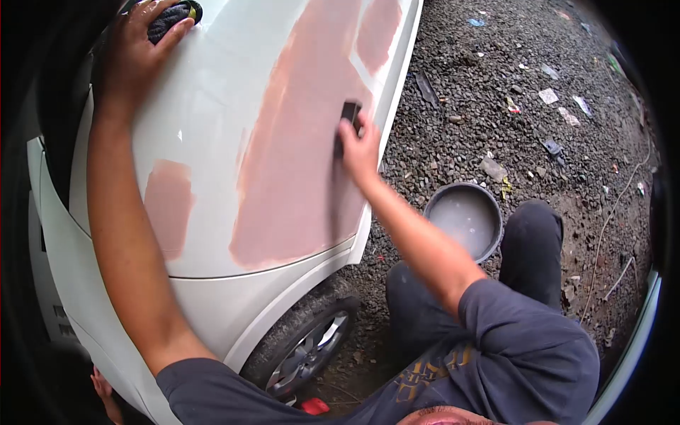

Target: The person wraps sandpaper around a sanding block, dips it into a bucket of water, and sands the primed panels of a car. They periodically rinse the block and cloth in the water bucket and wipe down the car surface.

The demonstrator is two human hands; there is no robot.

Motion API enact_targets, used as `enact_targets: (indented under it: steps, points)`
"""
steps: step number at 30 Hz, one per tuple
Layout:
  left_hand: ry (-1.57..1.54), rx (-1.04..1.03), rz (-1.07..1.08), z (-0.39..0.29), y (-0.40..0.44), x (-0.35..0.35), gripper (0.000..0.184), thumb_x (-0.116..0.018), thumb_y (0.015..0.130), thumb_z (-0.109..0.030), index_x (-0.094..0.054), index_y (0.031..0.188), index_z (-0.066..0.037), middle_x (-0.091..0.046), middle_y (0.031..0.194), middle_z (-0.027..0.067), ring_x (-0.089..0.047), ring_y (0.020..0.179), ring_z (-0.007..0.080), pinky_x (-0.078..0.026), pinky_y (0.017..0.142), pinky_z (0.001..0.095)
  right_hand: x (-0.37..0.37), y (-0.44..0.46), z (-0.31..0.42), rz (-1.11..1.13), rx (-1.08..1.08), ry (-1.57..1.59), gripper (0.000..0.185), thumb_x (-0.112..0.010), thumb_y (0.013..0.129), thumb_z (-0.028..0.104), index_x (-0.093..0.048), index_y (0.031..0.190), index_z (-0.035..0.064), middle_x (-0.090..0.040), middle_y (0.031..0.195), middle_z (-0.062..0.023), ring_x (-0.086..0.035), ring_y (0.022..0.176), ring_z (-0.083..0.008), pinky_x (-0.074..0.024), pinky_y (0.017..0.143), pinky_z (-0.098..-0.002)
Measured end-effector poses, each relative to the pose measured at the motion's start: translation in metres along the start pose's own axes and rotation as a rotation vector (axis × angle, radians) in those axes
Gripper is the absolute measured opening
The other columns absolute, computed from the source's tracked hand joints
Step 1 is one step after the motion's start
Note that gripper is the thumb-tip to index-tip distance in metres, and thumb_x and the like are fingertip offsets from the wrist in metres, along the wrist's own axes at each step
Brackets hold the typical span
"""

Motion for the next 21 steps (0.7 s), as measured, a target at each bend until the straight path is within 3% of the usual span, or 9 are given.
enact_targets:
  steps: [3, 5, 7, 10, 12, 16, 19, 20, 21]
  points:
    - [-0.091, 0.002, -0.046, 0.011, 0.001, -0.006, 0.037, -0.075, 0.093, -0.032, -0.071, 0.123, -0.01, -0.07, 0.122, 0.0099, -0.067, 0.113, 0.0288, -0.05, 0.098, 0.0365, 0.0, -0.104, 0.011, 0.092, 0.101, -0.022, 0.059, -0.067, 0.097, 0.032, -0.05, 0.141, -0.0037, -0.056, 0.13, -0.0219, -0.053, 0.125, -0.0386, -0.0394, 0.11, -0.0475]
    - [-0.152, 0.005, -0.052, 0.015, -0.001, -0.013, 0.037, -0.074, 0.094, -0.031, -0.071, 0.123, -0.009, -0.07, 0.122, 0.0104, -0.067, 0.113, 0.0292, -0.05, 0.099, 0.0364, 0.001, -0.111, 0.009, 0.113, 0.191, -0.029, 0.059, -0.066, 0.098, 0.03, -0.049, 0.143, -0.0023, -0.055, 0.132, -0.0223, -0.051, 0.128, -0.038, -0.035, 0.114, -0.0485]
    - [-0.146, -0.012, -0.029, 0.015, 0.0, -0.013, 0.037, -0.073, 0.093, -0.032, -0.071, 0.122, -0.008, -0.071, 0.122, 0.011, -0.066, 0.114, 0.0297, -0.05, 0.099, 0.036, -0.007, -0.051, 0.004, 0.049, 0.166, 0.052, 0.058, -0.066, 0.097, 0.033, -0.053, 0.139, -0.0049, -0.056, 0.133, -0.0247, -0.051, 0.13, -0.0403, -0.0371, 0.113, -0.0477]
    - [-0.099, 0.405, 0.093, -0.06, 0.01, 0.033, 0.027, -0.076, 0.08, -0.023, -0.077, 0.102, -0.008, -0.067, 0.122, 0.0111, -0.059, 0.117, 0.0268, -0.049, 0.099, 0.0411, -0.023, 0.079, -0.035, 0.011, -0.054, 0.175, 0.062, -0.063, 0.099, 0.038, -0.052, 0.139, -0.0087, -0.054, 0.14, -0.0283, -0.051, 0.133, -0.0384, -0.0399, 0.113, -0.0433]
    - [-0.156, 0.358, 0.069, -0.049, 0.009, 0.026, 0.023, -0.076, 0.078, -0.022, -0.078, 0.096, -0.007, -0.069, 0.111, 0.0118, -0.06, 0.11, 0.027, -0.048, 0.095, 0.04, -0.023, 0.071, -0.03, -0.021, -0.111, 0.262, 0.062, -0.062, 0.099, 0.038, -0.052, 0.139, -0.0085, -0.054, 0.139, -0.0286, -0.05, 0.133, -0.0385, -0.0388, 0.113, -0.0439]
    - [0.031, 0.245, -0.109, -0.062, 0.005, 0.037, 0.02, -0.076, 0.077, -0.021, -0.078, 0.091, -0.007, -0.071, 0.095, 0.0122, -0.063, 0.099, 0.028, -0.05, 0.09, 0.0386, -0.013, -0.088, 0.038, 0.056, 0.139, 0.015, 0.059, -0.063, 0.099, 0.035, -0.051, 0.139, -0.0078, -0.053, 0.137, -0.0269, -0.051, 0.131, -0.0386, -0.0387, 0.113, -0.045]
    - [-0.12, 0.267, -0.07, -0.056, 0.007, 0.042, 0.02, -0.076, 0.077, -0.021, -0.078, 0.091, -0.007, -0.072, 0.091, 0.0125, -0.064, 0.096, 0.0282, -0.049, 0.09, 0.0395, -0.019, -0.037, 0.031, 0.078, 0.156, 0.081, 0.057, -0.064, 0.098, 0.032, -0.051, 0.137, -0.0079, -0.054, 0.133, -0.0262, -0.053, 0.127, -0.0389, -0.0406, 0.11, -0.0451]
    - [-0.182, 0.29, -0.035, -0.051, 0.007, 0.04, 0.02, -0.076, 0.077, -0.022, -0.078, 0.091, -0.007, -0.072, 0.09, 0.0125, -0.065, 0.096, 0.0283, -0.048, 0.091, 0.0401, -0.018, 0.004, 0.029, -0.02, 0.199, -0.016, 0.049, -0.065, 0.101, 0.027, -0.053, 0.135, -0.0053, -0.062, 0.119, -0.0159, -0.059, 0.107, -0.022, -0.0478, 0.093, -0.035]
    - [-0.209, 0.324, 0.003, -0.04, 0.01, 0.033, 0.021, -0.076, 0.078, -0.024, -0.078, 0.091, -0.008, -0.073, 0.091, 0.0126, -0.065, 0.097, 0.0284, -0.047, 0.093, 0.041, -0.029, 0.06, 0.001, 0.013, 0.182, 0.132, 0.045, -0.065, 0.101, 0.025, -0.054, 0.133, -0.0052, -0.064, 0.113, -0.0117, -0.059, 0.099, -0.0174, -0.048, 0.087, -0.0325]
Point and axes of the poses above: each hand's wrist, its own y-axis towards the middle knuckle, its own x-axis out of the back of the hand, z = x × y, the point moved 9 cm from there along y, towards the middle knuckle
